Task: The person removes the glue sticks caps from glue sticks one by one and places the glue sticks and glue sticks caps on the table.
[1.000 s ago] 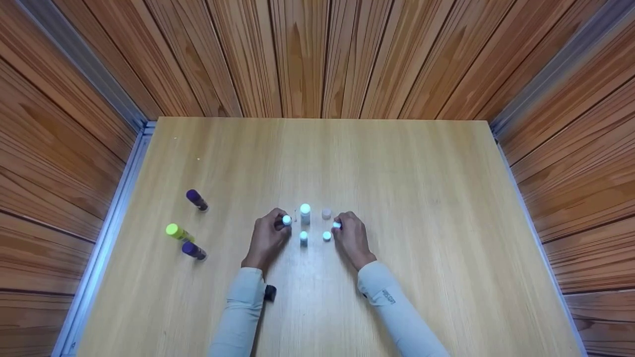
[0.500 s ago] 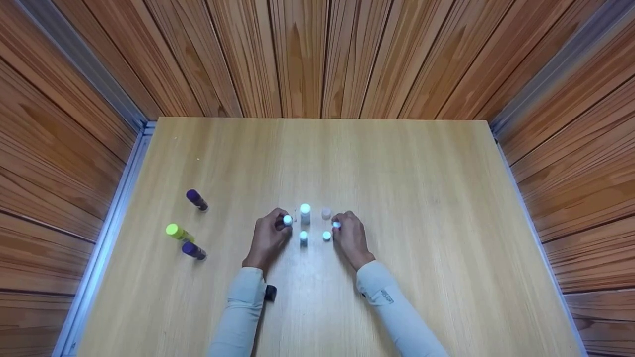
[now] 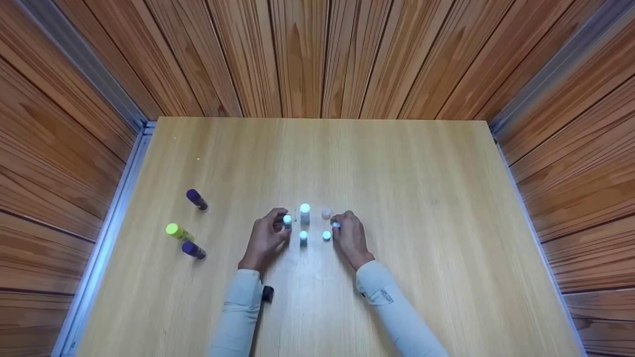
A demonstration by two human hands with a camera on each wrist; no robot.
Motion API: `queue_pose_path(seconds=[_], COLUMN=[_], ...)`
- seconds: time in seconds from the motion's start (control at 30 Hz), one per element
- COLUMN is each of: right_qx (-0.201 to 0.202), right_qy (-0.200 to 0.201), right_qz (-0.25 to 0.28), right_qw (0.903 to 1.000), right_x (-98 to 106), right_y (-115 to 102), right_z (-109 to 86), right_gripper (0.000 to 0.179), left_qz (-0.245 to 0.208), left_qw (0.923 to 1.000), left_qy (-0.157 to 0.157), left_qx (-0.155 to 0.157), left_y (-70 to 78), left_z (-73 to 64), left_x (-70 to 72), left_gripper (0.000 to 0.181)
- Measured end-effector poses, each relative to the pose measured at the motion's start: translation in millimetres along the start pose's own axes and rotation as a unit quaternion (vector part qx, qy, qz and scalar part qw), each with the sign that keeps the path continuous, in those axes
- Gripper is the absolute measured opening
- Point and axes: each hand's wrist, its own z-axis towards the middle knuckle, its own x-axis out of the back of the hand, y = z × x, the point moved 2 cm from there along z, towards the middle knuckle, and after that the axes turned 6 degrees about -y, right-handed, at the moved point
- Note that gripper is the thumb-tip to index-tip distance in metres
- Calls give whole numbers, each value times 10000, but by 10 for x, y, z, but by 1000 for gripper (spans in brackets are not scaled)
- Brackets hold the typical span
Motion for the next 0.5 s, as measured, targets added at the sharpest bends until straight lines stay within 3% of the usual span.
queue_pose_path(seconds=[0.13, 0.23, 0.37, 0.5], right_qx=[32, 36, -69, -108], right_qy=[-13, -49, -107, -106], right_qz=[-13, 12, 55, 42], right_qw=[10000, 10000, 9999, 9999], right_x=[-8, -13, -15, -13], right_y=[0, 4, 14, 14], right_z=[-3, -2, 8, 9], right_gripper=[16, 15, 15, 14], left_qz=[-121, -270, -556, -808], left_qw=[9999, 9991, 9939, 9795], left_qy=[58, 320, 950, 1841], left_qx=[9, 79, 88, 81], left_y=[-28, -53, -82, -114], left_z=[-73, -138, -209, -253], left_x=[46, 95, 165, 225], left_gripper=[46, 44, 38, 30])
